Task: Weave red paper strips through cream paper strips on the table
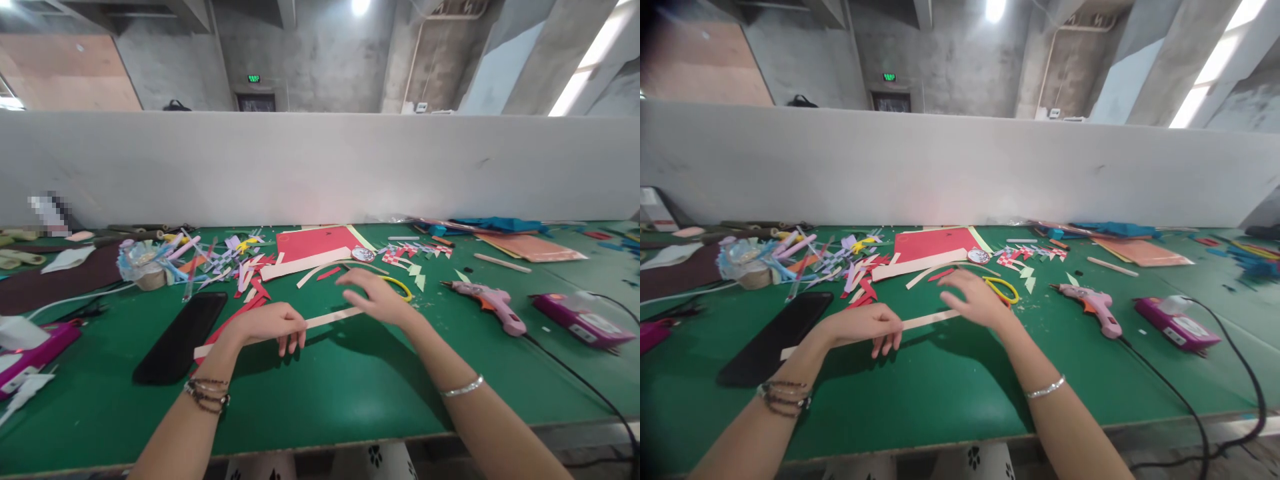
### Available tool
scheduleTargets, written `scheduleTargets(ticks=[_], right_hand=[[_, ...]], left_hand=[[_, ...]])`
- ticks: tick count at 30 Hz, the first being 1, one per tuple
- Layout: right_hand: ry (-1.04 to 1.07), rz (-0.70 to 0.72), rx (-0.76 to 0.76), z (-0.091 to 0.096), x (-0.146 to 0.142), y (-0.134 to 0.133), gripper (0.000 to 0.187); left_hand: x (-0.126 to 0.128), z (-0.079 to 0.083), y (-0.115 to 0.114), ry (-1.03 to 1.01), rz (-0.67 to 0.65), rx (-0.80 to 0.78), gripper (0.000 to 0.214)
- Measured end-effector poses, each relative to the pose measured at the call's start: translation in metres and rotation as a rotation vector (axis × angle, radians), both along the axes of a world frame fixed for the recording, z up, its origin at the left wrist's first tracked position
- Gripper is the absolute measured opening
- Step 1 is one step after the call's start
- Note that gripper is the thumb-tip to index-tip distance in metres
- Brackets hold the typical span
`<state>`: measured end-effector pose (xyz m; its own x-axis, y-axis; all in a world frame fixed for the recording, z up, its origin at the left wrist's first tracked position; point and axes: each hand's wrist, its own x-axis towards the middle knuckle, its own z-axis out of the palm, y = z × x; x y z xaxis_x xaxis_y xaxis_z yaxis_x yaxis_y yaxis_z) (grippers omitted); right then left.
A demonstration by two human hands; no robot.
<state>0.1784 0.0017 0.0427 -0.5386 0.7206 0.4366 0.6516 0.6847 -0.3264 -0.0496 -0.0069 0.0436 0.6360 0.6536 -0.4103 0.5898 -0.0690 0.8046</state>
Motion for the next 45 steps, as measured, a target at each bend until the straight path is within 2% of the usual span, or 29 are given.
scheduleTargets(ticks=[2,4,9,12,17,21,25,31,37,45], right_hand=[[-0.103,0.180,-0.149,-0.004,-0.016,-0.005,0.019],[-0.185,0.228,-0.256,-0.009,-0.025,-0.007,0.021],[-0.229,0.102,-0.271,-0.013,-0.030,-0.009,0.019],[-0.236,0.072,-0.252,-0.013,-0.032,-0.010,0.018],[-0.160,0.105,-0.284,-0.014,-0.031,-0.011,0.016],[-0.068,0.166,-0.420,-0.013,-0.028,-0.009,0.022],[0.039,0.190,-0.567,-0.009,-0.022,-0.006,0.024],[0.016,0.236,-0.671,-0.002,-0.010,-0.003,0.021],[0.051,0.158,-0.722,0.001,0.011,0.005,0.025],[0.147,0.042,-0.806,0.013,0.045,0.010,0.032]], left_hand=[[0.001,-0.001,0.000,0.023,-0.047,0.064,0.028],[0.003,-0.002,0.001,0.068,-0.084,0.198,0.030],[0.013,-0.008,0.002,0.232,-0.102,0.722,0.032],[0.022,-0.010,-0.001,0.260,-0.103,0.868,0.028],[0.034,-0.012,-0.005,0.429,-0.069,0.992,0.023],[0.035,-0.014,-0.002,0.492,-0.120,1.100,0.023],[0.036,-0.016,0.001,0.505,-0.202,1.189,0.025],[0.040,-0.019,0.003,0.474,-0.245,1.316,0.024],[0.023,-0.015,0.010,0.581,-0.119,1.338,0.020],[-0.003,-0.001,0.016,0.601,0.106,1.188,0.022]])
